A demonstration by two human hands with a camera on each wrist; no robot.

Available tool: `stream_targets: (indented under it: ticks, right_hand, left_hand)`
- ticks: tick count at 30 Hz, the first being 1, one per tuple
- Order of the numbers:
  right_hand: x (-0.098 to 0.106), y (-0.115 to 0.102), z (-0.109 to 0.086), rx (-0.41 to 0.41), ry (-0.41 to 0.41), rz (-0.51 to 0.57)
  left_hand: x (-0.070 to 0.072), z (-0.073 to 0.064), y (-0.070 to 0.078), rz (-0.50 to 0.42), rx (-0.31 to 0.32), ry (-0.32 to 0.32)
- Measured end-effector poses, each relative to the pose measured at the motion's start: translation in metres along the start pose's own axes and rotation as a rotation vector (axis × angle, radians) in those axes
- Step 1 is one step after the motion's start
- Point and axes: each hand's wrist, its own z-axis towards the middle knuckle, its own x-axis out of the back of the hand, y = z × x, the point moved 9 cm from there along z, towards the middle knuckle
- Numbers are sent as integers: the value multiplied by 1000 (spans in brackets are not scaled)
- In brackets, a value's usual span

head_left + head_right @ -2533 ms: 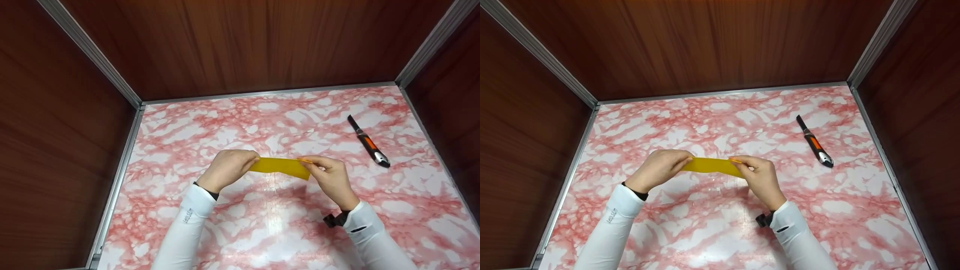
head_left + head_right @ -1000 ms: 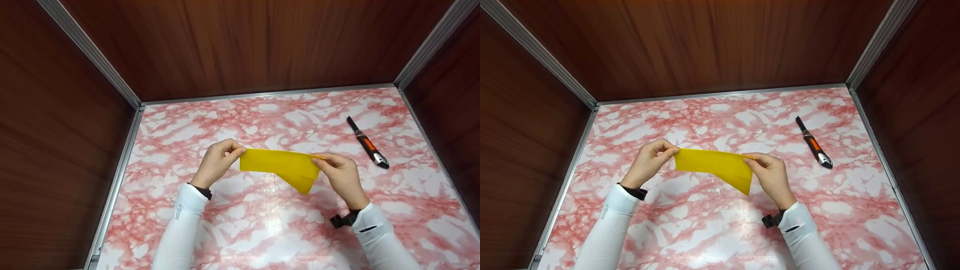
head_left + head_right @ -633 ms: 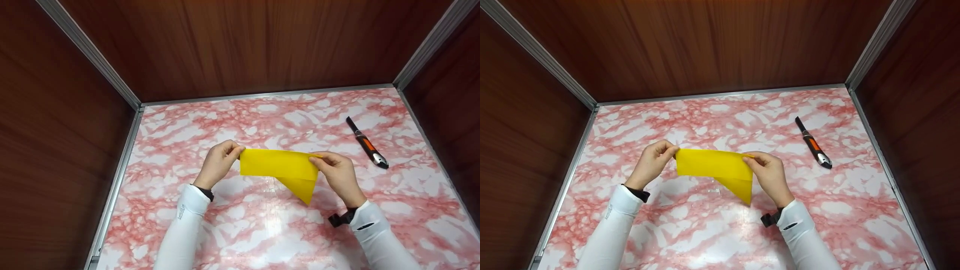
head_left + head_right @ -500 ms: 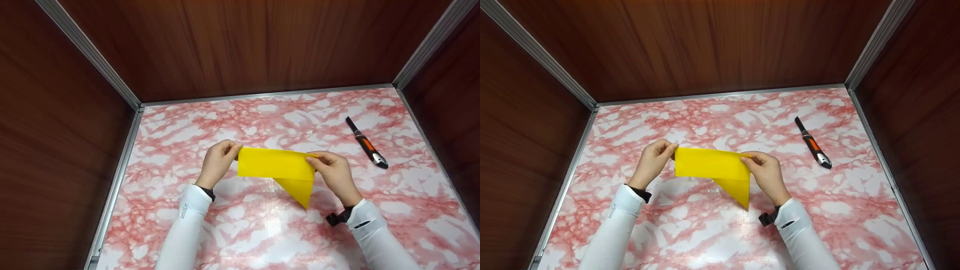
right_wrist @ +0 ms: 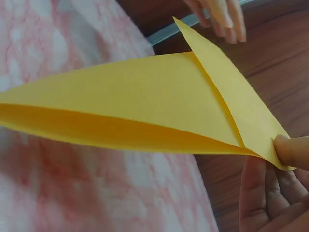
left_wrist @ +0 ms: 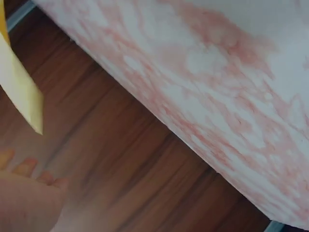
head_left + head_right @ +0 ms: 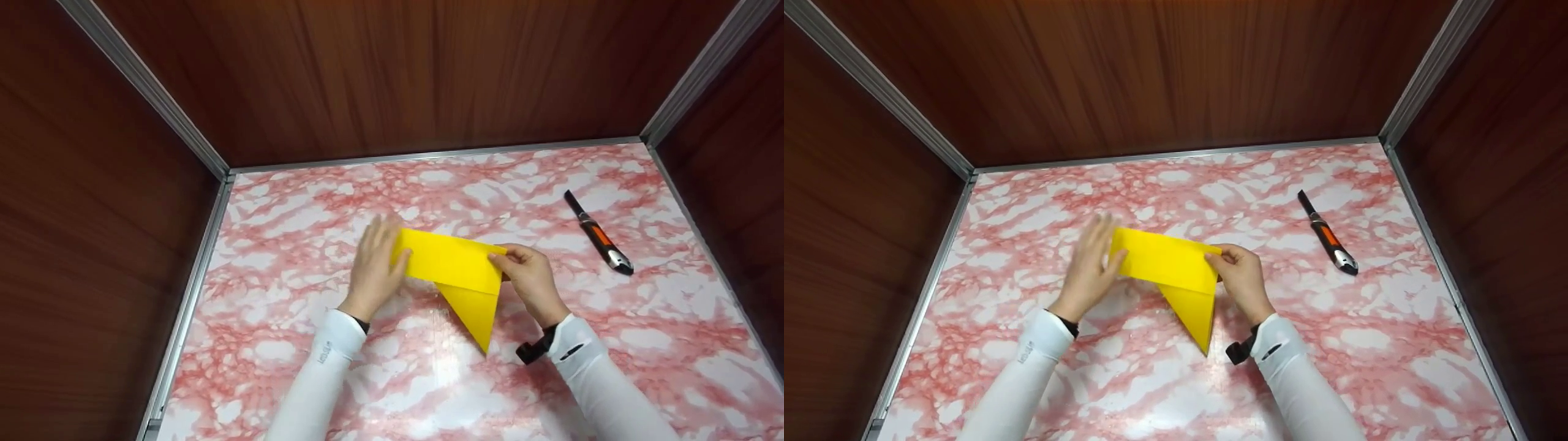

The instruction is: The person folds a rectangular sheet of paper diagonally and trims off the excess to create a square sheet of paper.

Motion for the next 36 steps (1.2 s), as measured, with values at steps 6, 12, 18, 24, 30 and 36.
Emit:
stream_targets:
  ticks: [6,12,18,24,30,36]
  right_hand:
    - [-11,27,16,-55,-50,-179]
    - [-17,48,28,-46,-52,-232]
    - [-22,60,35,-39,-56,-313]
    - [-17,62,38,-15,-39,-409]
    - [-12,46,32,211,-6,-609]
    - [-38,40,9,557,-263,-971]
  left_hand:
    - [-75,-25,27,192,-117,-273]
    - [-131,-47,33,258,-72,-417]
    - [-154,-56,31,306,-12,-464]
    - [-159,-58,31,340,-9,-446]
    - [-162,-59,33,342,1,-458]
    - [-162,-59,34,369,-7,-465]
